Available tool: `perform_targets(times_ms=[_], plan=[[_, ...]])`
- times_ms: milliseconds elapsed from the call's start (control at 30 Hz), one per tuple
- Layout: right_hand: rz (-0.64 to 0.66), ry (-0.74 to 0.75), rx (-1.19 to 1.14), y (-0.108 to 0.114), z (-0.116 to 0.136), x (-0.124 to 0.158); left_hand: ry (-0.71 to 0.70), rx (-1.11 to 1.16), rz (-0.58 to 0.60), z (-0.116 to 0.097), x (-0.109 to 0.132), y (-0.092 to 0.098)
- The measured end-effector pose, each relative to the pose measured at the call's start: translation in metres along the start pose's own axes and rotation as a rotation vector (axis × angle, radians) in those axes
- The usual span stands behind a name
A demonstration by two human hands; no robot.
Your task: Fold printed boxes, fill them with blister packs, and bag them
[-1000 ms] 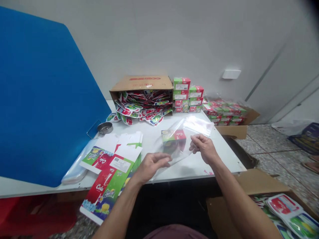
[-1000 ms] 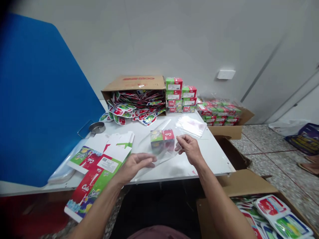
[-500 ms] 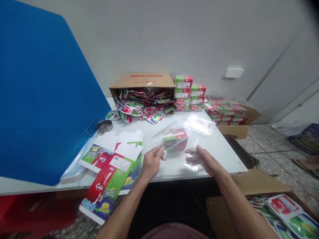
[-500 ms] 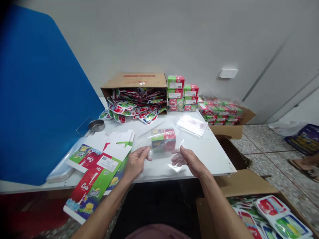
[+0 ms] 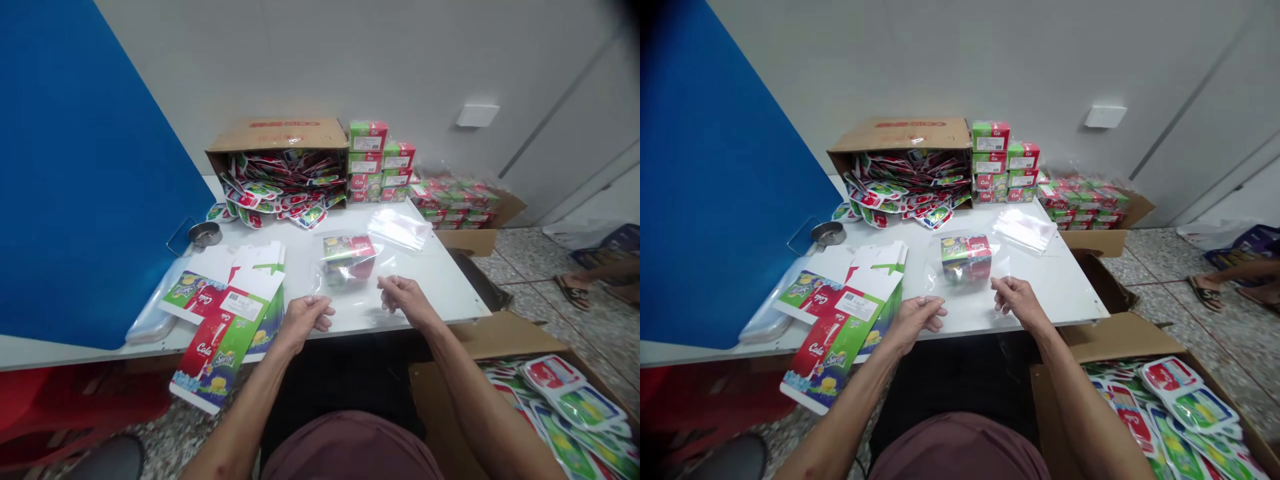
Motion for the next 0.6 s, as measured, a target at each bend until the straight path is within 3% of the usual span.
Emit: perform_targets(times_ms=[100,233,500,600], plan=[[0.038,-0.044,0.046,-0.001,-0.005,0.003,-0.041,-0.022,-0.010,0.002,-0.002,-0.002],[0.062,0.007,0.035,0.000,-0.005,0.005,-0.040,0.003,-0.040,0.003,-0.002,-0.004],[-0.069,0.087,0.140,0.000,-0.006,0.003,-0.078,-0.031,-0.077,0.011,-0.002,-0.007],[-0.061,0.063,0.048,0.001,-0.010,0.005,-0.101,-0.019,-0.083,0.013,-0.002,-0.009]])
Point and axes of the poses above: each hand's wrist, its own x-axis away from the middle knuckle, its own y-axis out of the back of the hand, z = x × y, the point moved 3 cm from there along -x, towards the middle knuckle, and after that the axes turned 1 degree about -z, right-handed, at the moved point
